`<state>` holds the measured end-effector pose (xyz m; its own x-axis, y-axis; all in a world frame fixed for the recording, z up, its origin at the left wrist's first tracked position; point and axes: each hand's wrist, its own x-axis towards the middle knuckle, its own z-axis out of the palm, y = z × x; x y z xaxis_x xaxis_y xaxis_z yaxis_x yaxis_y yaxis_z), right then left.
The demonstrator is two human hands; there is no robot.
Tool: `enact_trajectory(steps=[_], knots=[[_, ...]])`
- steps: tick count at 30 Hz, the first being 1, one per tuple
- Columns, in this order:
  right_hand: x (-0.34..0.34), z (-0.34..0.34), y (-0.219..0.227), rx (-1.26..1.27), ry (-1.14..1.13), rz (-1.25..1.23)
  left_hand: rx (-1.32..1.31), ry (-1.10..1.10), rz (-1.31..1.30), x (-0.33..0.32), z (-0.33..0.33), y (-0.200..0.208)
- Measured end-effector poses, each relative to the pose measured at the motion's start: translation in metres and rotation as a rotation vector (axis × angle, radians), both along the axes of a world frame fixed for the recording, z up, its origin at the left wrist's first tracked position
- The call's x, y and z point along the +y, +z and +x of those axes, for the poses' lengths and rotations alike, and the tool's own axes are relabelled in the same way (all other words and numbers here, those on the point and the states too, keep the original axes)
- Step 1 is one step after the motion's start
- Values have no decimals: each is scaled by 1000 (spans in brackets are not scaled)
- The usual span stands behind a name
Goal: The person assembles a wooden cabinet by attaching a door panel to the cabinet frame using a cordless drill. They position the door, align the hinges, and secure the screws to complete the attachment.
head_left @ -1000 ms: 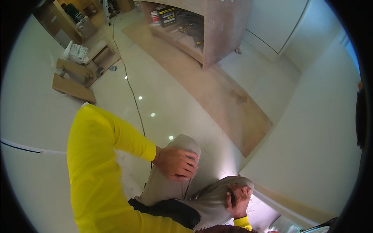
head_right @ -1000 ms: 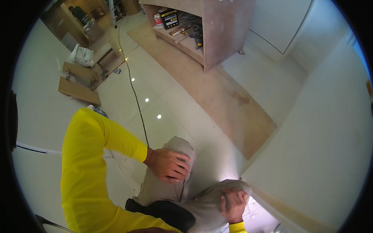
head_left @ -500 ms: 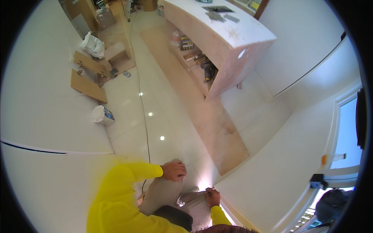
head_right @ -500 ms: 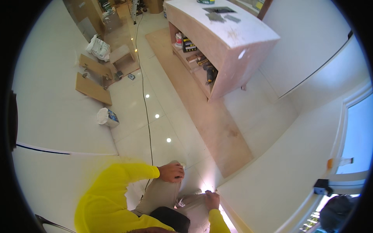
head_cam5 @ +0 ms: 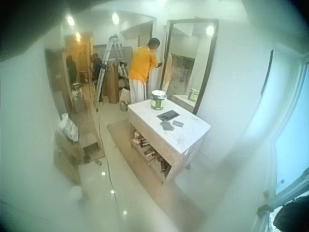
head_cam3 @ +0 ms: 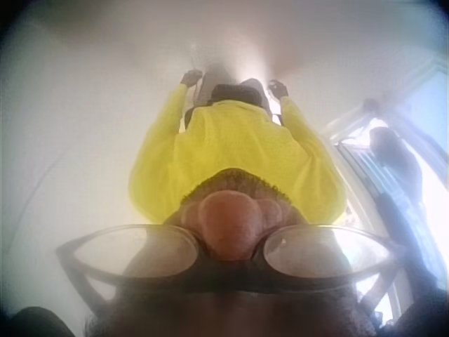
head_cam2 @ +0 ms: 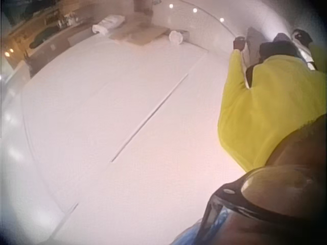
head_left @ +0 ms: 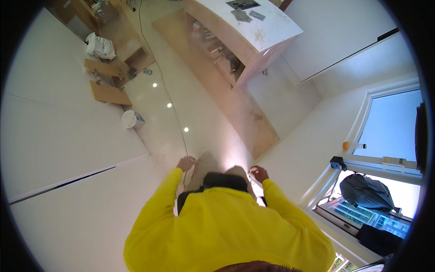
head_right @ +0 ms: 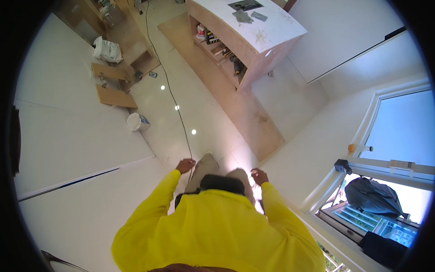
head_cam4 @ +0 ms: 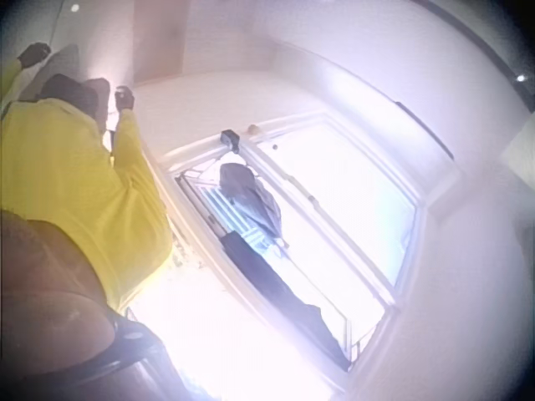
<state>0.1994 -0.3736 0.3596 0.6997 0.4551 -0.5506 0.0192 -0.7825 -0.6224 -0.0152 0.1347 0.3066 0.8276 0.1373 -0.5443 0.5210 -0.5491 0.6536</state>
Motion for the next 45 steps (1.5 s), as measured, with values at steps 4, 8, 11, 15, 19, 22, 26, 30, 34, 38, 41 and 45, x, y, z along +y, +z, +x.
enact_trajectory(steps=[4, 8, 11, 15, 19, 22, 26, 30, 34, 38, 41, 45], knots=[[12, 18, 17, 55, -182, 17, -42, 268, 105, 52, 0, 27], [61, 29, 30, 349, -503, 31, -68, 500, -144, 78, 10, 67], [106, 41, 34, 392, -417, 13, -42, 468, -291, 87, 34, 91], [183, 79, 40, 303, -237, 71, 226, 280, -415, 122, 79, 132], [301, 147, 98, 291, -218, 188, 423, 78, -540, 183, 101, 125], [384, 197, 126, 43, 164, 31, 394, 121, -543, 226, 120, 120], [466, 262, 121, 205, 297, -80, 59, 283, -431, 288, 120, 50], [506, 320, 139, 242, 327, 19, 179, 564, -455, 346, 226, 164], [539, 360, 173, 394, 291, 25, 203, 569, -464, 400, 300, 247], [563, 367, 176, 371, 193, 118, 190, 331, -383, 461, 343, 249], [588, 368, 175, 416, 106, 140, 177, 58, -252, 514, 399, 237], [637, 356, 162, 394, 11, 206, 97, -505, 28, 586, 507, 246]])
